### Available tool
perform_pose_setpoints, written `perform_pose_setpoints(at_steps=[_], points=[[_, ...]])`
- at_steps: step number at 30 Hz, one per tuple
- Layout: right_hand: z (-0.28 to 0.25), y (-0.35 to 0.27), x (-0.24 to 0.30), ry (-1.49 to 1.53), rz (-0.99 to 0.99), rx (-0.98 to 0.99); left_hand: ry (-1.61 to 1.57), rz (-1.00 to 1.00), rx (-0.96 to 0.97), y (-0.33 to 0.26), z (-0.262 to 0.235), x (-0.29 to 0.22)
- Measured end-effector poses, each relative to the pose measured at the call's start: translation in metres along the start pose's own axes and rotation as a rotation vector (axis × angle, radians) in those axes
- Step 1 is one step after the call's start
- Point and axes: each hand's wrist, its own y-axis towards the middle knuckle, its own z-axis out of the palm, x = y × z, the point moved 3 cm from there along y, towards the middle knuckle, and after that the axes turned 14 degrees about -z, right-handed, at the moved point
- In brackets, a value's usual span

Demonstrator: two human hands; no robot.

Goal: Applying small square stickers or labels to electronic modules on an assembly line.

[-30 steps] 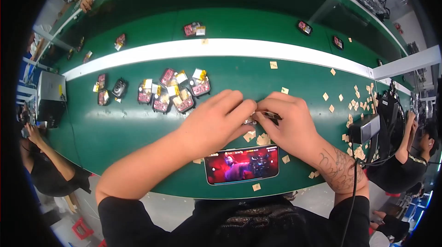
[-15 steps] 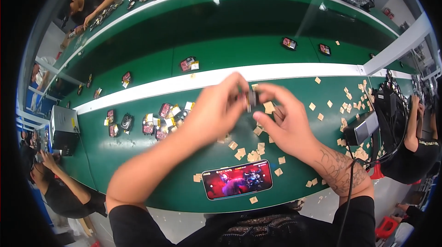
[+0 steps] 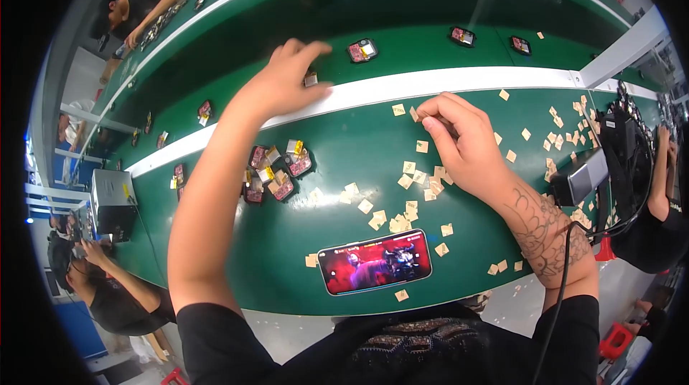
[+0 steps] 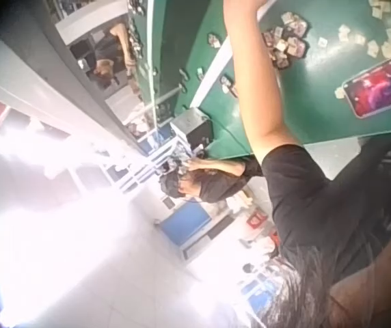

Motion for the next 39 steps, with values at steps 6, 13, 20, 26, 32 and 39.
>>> perform_pose_setpoints(at_steps=[6, 13, 20, 26, 32, 39], points=[[0.008, 0.001, 0.003, 0.067, 0.078, 0.053, -0.166, 0.047, 0.195, -0.025, -0.007, 0.024], [0.009, 0.003, 0.003, -0.01, 0.056, 0.068, -0.201, 0.022, 0.016, -0.025, 0.009, 0.012], [0.015, 0.003, 0.003, -0.012, -0.032, 0.135, -0.111, 0.184, -0.075, -0.037, 0.022, -0.001], [0.008, 0.004, 0.005, -0.06, -0.043, 0.115, -0.428, 0.087, 0.089, -0.051, 0.002, -0.028], [0.014, 0.001, 0.026, 0.066, -0.14, 0.322, -0.594, 0.17, 0.328, -0.111, 0.024, -0.057], [0.03, -0.009, 0.045, 0.121, -0.127, 0.397, -0.513, 0.146, 0.319, -0.146, 0.018, -0.058]])
